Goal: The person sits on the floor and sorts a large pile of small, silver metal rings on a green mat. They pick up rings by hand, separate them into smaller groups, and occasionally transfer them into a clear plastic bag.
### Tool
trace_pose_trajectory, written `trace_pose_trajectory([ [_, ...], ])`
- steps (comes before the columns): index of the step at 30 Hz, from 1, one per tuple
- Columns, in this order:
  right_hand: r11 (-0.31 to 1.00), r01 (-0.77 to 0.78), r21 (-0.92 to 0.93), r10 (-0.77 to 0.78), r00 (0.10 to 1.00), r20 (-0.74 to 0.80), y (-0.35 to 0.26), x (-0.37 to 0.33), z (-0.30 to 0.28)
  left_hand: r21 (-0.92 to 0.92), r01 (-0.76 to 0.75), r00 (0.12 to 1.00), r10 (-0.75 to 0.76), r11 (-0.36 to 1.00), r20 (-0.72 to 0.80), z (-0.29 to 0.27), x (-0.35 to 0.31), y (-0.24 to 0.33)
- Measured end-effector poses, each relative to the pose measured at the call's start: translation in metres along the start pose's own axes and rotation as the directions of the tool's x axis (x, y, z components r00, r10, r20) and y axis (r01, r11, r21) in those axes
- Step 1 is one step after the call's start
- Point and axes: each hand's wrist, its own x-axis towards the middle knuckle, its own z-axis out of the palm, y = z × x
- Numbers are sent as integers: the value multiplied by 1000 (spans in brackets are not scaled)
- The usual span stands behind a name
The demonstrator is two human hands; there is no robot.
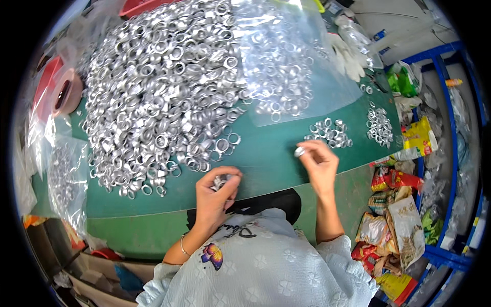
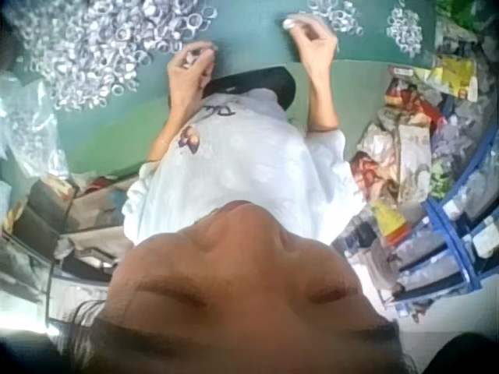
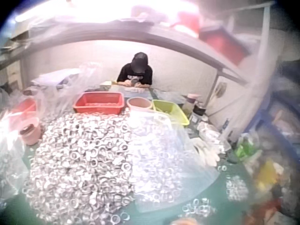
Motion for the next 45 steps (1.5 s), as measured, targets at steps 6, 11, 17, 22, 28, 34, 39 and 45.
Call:
trace_pose_trajectory([
  [6, 918, -83, -387, -90, 908, -408, 49, 47, -128, -58, 14, 999, -12, 998, 35, 3, 2, -3],
  [11, 745, -41, -666, -65, 989, -134, 72, 65, -161, -76, 30, 999, -28, 997, 27, 3, 2, -3],
  [17, 530, -17, -848, -210, 966, -150, 24, 47, -124, -328, 77, 983, -16, 942, 185, -9, 4, -10],
  [22, 854, 336, -397, -185, 910, 372, -26, 29, -19, -607, 348, 901, -77, 714, 426, -10, 8, -12],
  [28, 714, 560, -420, -354, 806, 474, -18, 26, 88, -679, 424, 898, -186, 599, 398, -15, 8, -14],
  [34, 851, 422, -314, -284, 871, 401, -4, 25, 76, -565, 361, 900, -120, 742, 418, -24, 7, -13],
  [39, 970, 242, -24, -205, 869, 450, -42, -1, 59, -363, 308, 942, -227, 880, 248, -13, 4, -3],
  [45, 925, 379, -16, -297, 751, 590, -53, -10, 63, -232, 321, 917, -240, 918, 318, -15, 8, -3],
])
